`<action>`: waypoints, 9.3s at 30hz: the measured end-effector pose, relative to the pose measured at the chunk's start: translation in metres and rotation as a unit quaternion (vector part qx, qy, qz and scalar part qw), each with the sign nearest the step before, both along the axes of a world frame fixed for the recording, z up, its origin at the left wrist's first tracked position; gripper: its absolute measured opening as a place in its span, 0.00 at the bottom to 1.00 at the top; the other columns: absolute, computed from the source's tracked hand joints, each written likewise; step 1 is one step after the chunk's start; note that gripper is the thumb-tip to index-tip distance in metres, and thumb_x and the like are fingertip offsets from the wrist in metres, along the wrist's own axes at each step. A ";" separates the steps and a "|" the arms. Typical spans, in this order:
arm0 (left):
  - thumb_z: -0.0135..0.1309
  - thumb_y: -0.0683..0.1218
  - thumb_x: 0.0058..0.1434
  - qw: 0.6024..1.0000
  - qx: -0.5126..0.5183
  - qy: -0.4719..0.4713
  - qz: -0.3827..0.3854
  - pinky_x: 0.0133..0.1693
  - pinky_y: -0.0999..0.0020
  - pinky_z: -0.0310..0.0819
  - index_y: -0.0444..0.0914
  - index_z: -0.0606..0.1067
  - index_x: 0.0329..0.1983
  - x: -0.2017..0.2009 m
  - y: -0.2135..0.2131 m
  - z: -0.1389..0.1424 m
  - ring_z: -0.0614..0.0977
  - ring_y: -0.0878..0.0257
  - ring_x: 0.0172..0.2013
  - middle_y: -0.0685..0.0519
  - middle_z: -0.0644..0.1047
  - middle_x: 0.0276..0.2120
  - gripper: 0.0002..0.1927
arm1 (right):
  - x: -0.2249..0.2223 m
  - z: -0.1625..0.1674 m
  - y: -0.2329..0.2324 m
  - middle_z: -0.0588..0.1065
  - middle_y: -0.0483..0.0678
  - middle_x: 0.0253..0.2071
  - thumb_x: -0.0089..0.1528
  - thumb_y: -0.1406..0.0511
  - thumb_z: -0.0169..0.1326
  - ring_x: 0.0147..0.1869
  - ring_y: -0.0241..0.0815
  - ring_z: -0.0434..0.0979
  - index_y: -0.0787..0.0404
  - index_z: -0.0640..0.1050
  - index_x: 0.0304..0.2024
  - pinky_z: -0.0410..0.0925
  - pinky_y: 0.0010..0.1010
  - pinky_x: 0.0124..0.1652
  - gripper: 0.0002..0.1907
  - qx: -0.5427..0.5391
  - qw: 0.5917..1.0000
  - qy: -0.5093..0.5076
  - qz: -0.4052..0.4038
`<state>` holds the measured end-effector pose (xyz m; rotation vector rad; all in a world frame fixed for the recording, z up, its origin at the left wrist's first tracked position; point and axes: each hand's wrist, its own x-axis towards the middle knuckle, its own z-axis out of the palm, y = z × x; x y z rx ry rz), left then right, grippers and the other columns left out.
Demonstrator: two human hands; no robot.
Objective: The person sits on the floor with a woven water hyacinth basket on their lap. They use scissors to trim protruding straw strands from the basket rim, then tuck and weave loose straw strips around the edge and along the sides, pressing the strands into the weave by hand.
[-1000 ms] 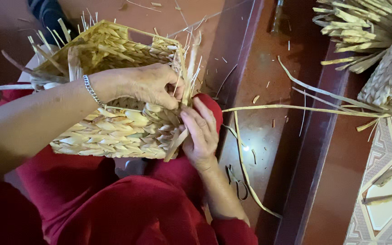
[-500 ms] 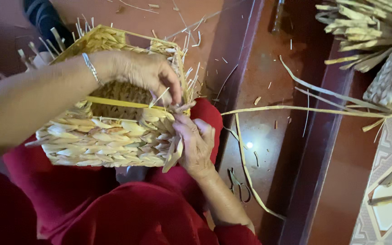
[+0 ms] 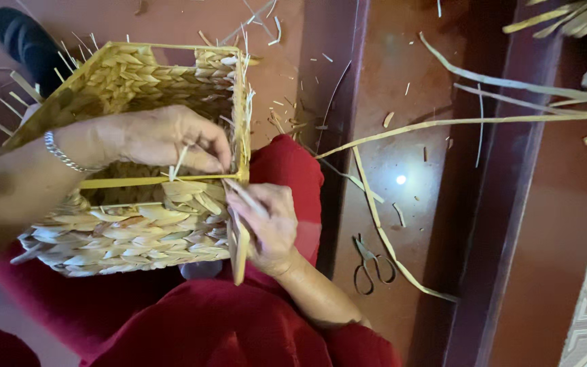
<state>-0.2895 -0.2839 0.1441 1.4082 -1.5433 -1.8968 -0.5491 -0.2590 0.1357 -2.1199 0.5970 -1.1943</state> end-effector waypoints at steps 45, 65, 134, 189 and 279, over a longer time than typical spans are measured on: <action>0.59 0.49 0.60 0.991 -0.129 -0.013 0.014 0.39 0.70 0.80 0.36 0.82 0.41 -0.015 0.011 -0.022 0.84 0.66 0.37 0.53 0.84 0.36 0.13 | -0.011 -0.013 -0.060 0.74 0.52 0.46 0.58 0.78 0.57 0.48 0.52 0.75 0.64 0.76 0.49 0.69 0.39 0.48 0.17 0.062 0.984 0.110 0.128; 0.61 0.48 0.56 0.996 -0.077 -0.011 0.050 0.31 0.67 0.74 0.36 0.81 0.38 -0.020 0.012 -0.005 0.79 0.66 0.29 0.51 0.83 0.27 0.12 | -0.007 -0.009 -0.081 0.77 0.49 0.38 0.62 0.70 0.63 0.42 0.40 0.78 0.67 0.79 0.39 0.71 0.29 0.44 0.07 0.272 0.939 0.108 0.183; 0.64 0.59 0.49 0.892 -0.259 -0.316 0.191 0.42 0.52 0.77 0.39 0.73 0.57 -0.051 0.078 0.055 0.84 0.45 0.32 0.42 0.81 0.27 0.34 | -0.032 -0.034 -0.064 0.79 0.47 0.38 0.69 0.66 0.56 0.38 0.35 0.81 0.65 0.73 0.44 0.77 0.27 0.40 0.08 0.453 0.874 0.044 0.170; 0.56 0.59 0.60 0.972 0.004 -0.177 0.157 0.39 0.65 0.79 0.38 0.76 0.60 -0.033 0.054 0.066 0.87 0.59 0.35 0.45 0.86 0.35 0.30 | -0.357 -0.190 0.049 0.77 0.48 0.36 0.59 0.69 0.65 0.38 0.39 0.76 0.65 0.74 0.56 0.71 0.29 0.40 0.23 0.468 0.794 0.193 -0.337; 0.56 0.50 0.60 0.972 -0.002 -0.054 0.228 0.38 0.72 0.72 0.39 0.80 0.54 -0.056 0.043 0.035 0.77 0.72 0.34 0.59 0.81 0.32 0.20 | -0.083 0.088 -0.028 0.65 0.48 0.29 0.59 0.60 0.64 0.19 0.46 0.70 0.51 0.75 0.63 0.67 0.41 0.22 0.29 -0.151 0.895 0.420 0.013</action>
